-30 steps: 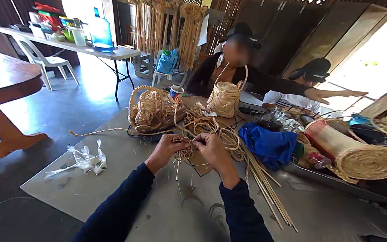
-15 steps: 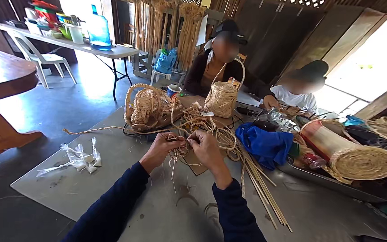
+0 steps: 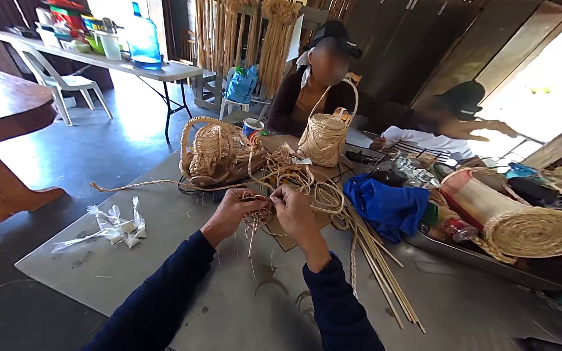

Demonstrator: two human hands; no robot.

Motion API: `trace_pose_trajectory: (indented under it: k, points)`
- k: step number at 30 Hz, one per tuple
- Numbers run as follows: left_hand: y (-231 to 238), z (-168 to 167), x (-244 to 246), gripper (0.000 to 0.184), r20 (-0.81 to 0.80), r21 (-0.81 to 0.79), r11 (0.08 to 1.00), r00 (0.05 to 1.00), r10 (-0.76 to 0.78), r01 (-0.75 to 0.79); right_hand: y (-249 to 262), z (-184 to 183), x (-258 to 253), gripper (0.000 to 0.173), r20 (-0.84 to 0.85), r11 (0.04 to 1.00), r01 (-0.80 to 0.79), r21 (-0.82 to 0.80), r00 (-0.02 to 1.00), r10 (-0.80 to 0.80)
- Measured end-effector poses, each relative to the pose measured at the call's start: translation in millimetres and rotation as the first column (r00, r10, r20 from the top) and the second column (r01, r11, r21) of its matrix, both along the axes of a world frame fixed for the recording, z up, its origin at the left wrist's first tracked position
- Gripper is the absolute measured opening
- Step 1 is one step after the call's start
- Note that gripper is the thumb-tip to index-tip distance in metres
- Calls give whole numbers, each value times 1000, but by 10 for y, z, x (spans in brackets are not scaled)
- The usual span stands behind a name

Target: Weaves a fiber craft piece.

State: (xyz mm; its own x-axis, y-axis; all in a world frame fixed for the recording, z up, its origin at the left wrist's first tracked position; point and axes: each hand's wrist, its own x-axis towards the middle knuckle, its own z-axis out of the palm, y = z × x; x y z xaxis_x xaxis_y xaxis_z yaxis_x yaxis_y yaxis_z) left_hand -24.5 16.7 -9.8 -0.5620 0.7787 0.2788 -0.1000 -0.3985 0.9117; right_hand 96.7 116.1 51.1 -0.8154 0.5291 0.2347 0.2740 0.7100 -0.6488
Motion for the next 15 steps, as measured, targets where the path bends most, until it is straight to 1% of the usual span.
trace_pose_trajectory:
  k: [8,15]
  points:
    - [-1,-9,3,16,-1,6,1000,1000,0,0,-34,10,0,20,50,999,15,34,999,-16]
    - [-3,-8,7,17,9,2,1000,1000,4,-4,-47,-13,-19,18,25,999,17,35,1000,-18]
